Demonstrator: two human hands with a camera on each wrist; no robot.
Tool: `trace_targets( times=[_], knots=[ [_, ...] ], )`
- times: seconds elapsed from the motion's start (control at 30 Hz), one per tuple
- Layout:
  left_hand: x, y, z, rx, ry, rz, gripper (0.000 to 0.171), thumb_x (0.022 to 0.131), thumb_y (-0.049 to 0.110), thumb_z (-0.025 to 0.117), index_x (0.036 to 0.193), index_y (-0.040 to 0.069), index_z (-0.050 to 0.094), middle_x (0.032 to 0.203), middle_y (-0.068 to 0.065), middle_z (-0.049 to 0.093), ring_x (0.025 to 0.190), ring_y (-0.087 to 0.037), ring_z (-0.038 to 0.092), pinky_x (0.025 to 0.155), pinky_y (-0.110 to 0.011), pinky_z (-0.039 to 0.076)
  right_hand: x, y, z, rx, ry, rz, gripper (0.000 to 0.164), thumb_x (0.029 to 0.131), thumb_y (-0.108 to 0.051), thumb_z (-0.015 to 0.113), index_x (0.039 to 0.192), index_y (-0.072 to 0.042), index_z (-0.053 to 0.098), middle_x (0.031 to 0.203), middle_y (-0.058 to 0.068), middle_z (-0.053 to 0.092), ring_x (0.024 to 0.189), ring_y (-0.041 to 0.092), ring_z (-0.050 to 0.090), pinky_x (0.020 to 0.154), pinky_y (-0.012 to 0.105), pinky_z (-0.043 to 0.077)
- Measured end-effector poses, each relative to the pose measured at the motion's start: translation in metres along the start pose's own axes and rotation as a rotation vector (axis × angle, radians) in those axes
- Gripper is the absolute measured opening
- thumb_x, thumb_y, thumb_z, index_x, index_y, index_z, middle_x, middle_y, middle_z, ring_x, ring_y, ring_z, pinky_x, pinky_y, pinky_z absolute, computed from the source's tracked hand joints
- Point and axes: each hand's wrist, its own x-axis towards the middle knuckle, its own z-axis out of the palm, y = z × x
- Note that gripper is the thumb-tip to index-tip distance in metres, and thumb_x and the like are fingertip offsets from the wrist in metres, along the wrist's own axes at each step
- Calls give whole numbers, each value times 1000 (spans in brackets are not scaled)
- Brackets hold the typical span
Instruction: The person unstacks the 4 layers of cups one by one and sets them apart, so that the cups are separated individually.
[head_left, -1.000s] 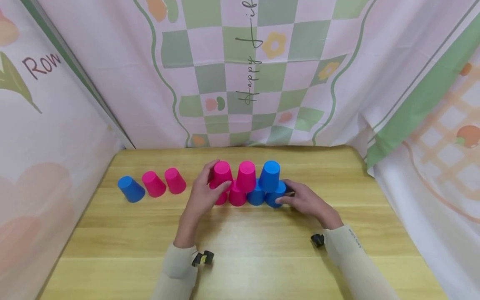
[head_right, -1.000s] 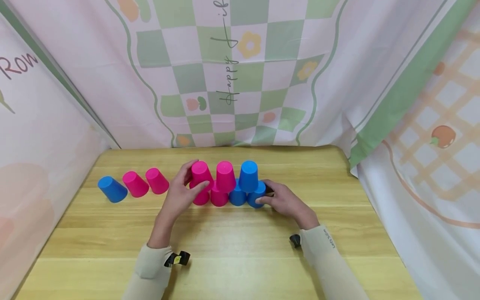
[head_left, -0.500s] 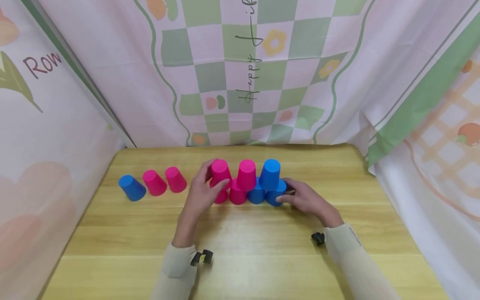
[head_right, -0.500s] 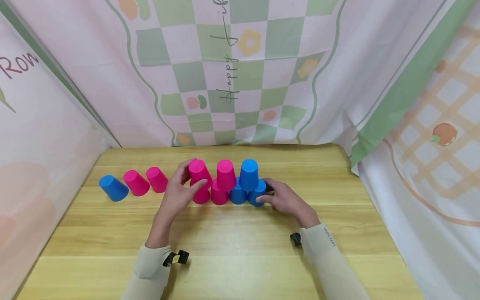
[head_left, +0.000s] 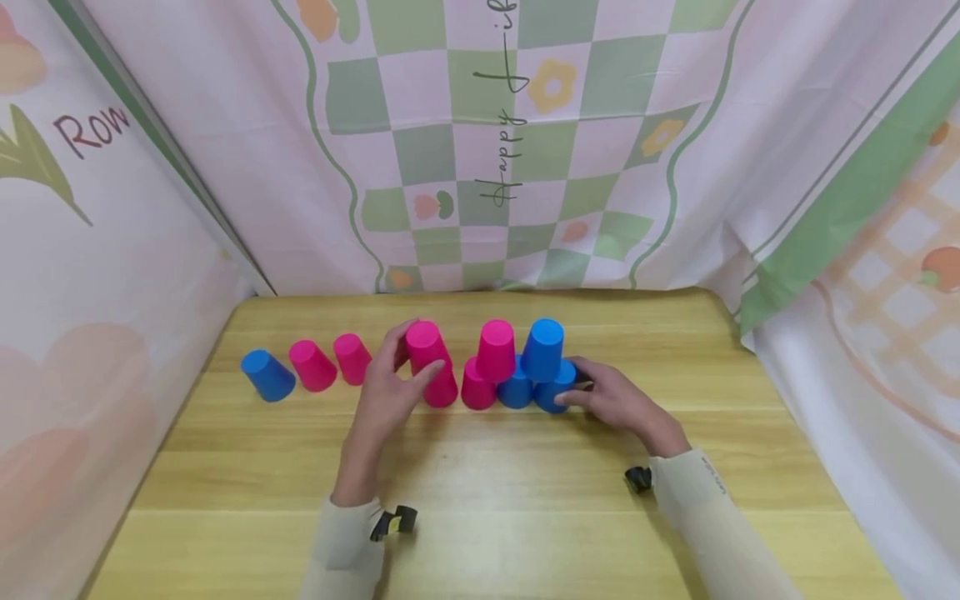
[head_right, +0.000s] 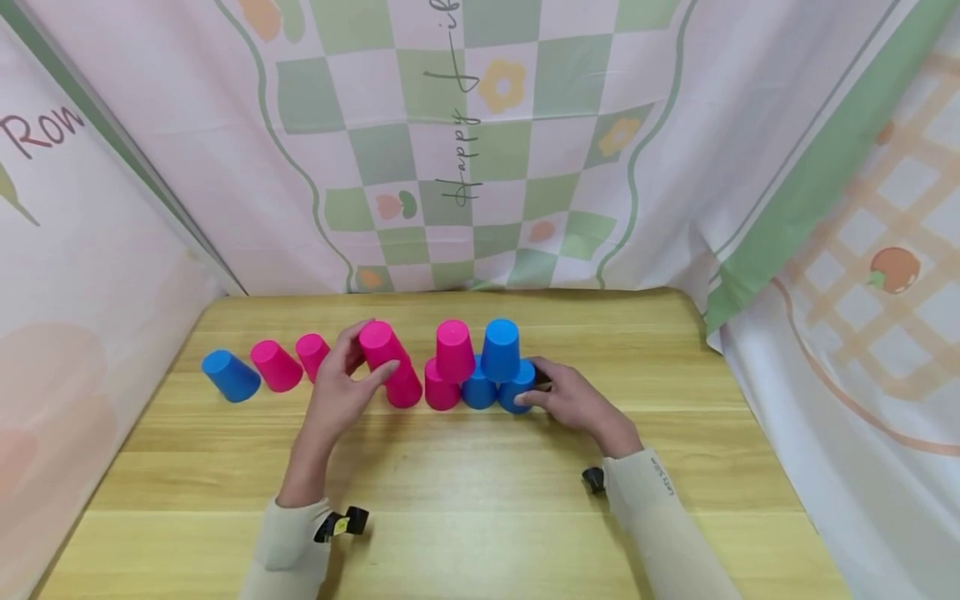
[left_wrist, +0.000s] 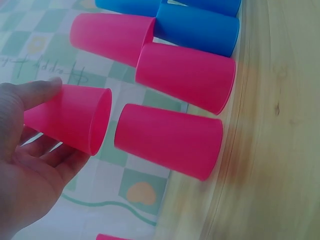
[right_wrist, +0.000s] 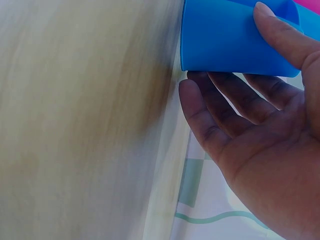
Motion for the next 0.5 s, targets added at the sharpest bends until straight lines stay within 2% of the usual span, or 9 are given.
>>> trace_targets(
  times=[0.33, 0.5],
  knots=[
    [-8, -7, -14, 3, 62, 25, 70, 93, 19, 83, 153, 17, 49, 140, -2, 61, 133, -27, 60, 115, -53, 48, 1, 1, 0, 8, -6, -9, 62, 97, -43, 75, 150, -17, 54, 139, 11, 66, 126, 35, 62, 107, 60, 53],
    [-12, -9, -21, 19, 81, -24, 72, 93, 21, 82, 156, 18, 46, 142, -3, 60, 136, -28, 57, 116, -55, 47, 1, 1, 0, 7, -3, -11, 62, 97, -43, 75, 149, -17, 54, 139, 10, 66, 126, 34, 62, 107, 60, 53]
  ],
)
